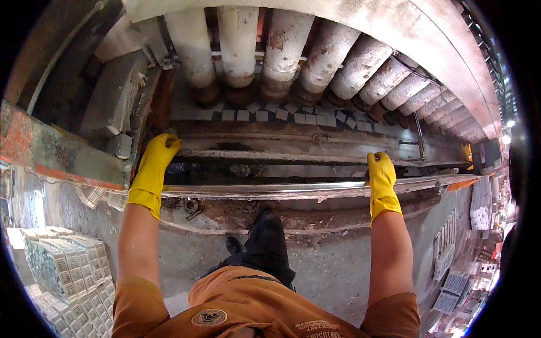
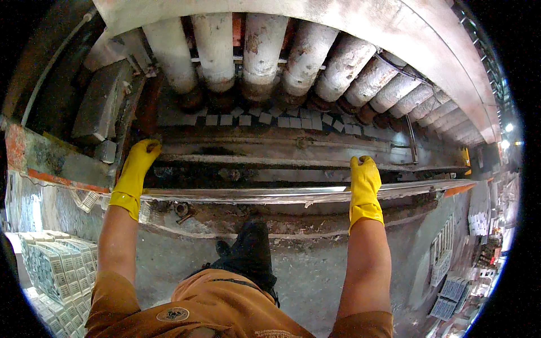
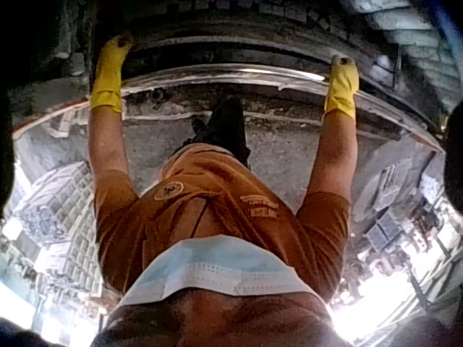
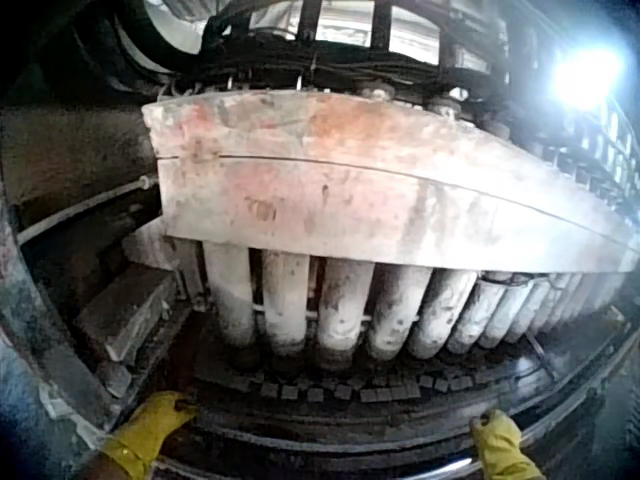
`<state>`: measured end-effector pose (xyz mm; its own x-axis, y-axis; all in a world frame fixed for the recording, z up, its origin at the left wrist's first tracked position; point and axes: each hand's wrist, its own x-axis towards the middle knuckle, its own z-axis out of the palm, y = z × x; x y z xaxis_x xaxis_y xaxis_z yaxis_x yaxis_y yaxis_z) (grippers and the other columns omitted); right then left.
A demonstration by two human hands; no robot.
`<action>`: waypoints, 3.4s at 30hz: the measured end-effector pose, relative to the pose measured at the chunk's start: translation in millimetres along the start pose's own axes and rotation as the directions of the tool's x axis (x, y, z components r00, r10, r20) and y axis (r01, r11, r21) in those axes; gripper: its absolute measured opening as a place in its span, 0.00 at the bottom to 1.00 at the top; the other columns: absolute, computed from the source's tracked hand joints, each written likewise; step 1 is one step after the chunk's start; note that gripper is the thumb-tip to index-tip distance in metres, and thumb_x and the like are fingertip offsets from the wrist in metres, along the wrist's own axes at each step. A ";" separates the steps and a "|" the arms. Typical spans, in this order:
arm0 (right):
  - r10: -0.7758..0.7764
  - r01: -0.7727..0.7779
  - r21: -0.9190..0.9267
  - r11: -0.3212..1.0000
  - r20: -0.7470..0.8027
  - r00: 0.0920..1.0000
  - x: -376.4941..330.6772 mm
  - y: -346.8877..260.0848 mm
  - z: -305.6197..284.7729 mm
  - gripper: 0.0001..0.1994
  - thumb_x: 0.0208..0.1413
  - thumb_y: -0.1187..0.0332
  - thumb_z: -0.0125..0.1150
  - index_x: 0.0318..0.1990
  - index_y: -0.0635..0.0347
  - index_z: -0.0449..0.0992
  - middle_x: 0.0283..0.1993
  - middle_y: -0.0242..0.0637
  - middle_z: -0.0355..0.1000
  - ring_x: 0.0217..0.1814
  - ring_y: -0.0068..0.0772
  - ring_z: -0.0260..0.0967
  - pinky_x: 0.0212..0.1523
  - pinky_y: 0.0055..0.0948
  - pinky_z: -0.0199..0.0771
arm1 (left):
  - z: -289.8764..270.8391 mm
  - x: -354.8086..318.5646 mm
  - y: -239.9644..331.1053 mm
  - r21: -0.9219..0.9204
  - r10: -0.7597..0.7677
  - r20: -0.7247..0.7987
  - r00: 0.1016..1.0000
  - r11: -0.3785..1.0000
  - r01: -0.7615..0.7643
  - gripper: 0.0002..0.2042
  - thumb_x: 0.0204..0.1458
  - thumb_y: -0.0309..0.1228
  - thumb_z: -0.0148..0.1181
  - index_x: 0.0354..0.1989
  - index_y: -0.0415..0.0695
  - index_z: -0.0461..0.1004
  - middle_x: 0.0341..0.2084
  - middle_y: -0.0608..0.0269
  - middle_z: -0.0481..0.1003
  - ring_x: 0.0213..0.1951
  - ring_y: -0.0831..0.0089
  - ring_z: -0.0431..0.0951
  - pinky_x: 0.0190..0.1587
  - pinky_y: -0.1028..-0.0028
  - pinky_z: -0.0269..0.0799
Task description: The person operates a large industrial machine with a rotating drum, repeatedly inserting a long metal sheet into the drum's opening. The person then walks to a nearby table and uses a metal tool to arrange small white rectangular blocks inside a blue tray.
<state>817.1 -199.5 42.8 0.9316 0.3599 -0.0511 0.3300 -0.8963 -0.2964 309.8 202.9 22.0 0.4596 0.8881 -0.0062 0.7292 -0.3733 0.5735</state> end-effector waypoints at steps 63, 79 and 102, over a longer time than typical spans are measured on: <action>0.038 -0.037 0.025 0.999 -0.047 0.998 -28.9 16.0 3.3 0.27 0.59 0.46 0.60 0.56 0.58 0.80 0.49 0.48 0.82 0.54 0.51 0.79 0.55 0.42 0.76 | 10.5 -29.4 -11.7 -0.021 -0.017 -0.012 1.000 1.000 0.016 0.21 0.54 0.38 0.70 0.49 0.35 0.81 0.41 0.44 0.84 0.45 0.55 0.86 0.51 0.64 0.79; 0.087 -0.086 0.044 0.995 -0.019 0.996 -58.1 46.3 7.2 0.27 0.59 0.46 0.60 0.55 0.57 0.80 0.47 0.46 0.83 0.53 0.50 0.80 0.55 0.43 0.76 | 20.0 -69.7 -33.7 -0.064 -0.033 -0.016 0.999 0.997 0.032 0.18 0.53 0.37 0.71 0.48 0.38 0.82 0.38 0.50 0.85 0.41 0.64 0.85 0.47 0.67 0.78; 0.057 -0.057 0.005 0.998 -0.048 0.997 -116.1 80.5 -1.5 0.27 0.60 0.46 0.59 0.55 0.57 0.80 0.47 0.47 0.83 0.53 0.51 0.80 0.55 0.43 0.77 | 22.5 -131.1 -50.6 -0.073 0.000 -0.011 1.000 0.997 -0.001 0.17 0.54 0.36 0.71 0.48 0.37 0.81 0.36 0.50 0.85 0.39 0.64 0.85 0.44 0.67 0.78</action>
<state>735.8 -313.8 26.3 0.9552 0.2951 -0.0225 0.2754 -0.9140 -0.2980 224.0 99.3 -24.6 0.4537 0.8911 0.0029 0.6900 -0.3534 0.6317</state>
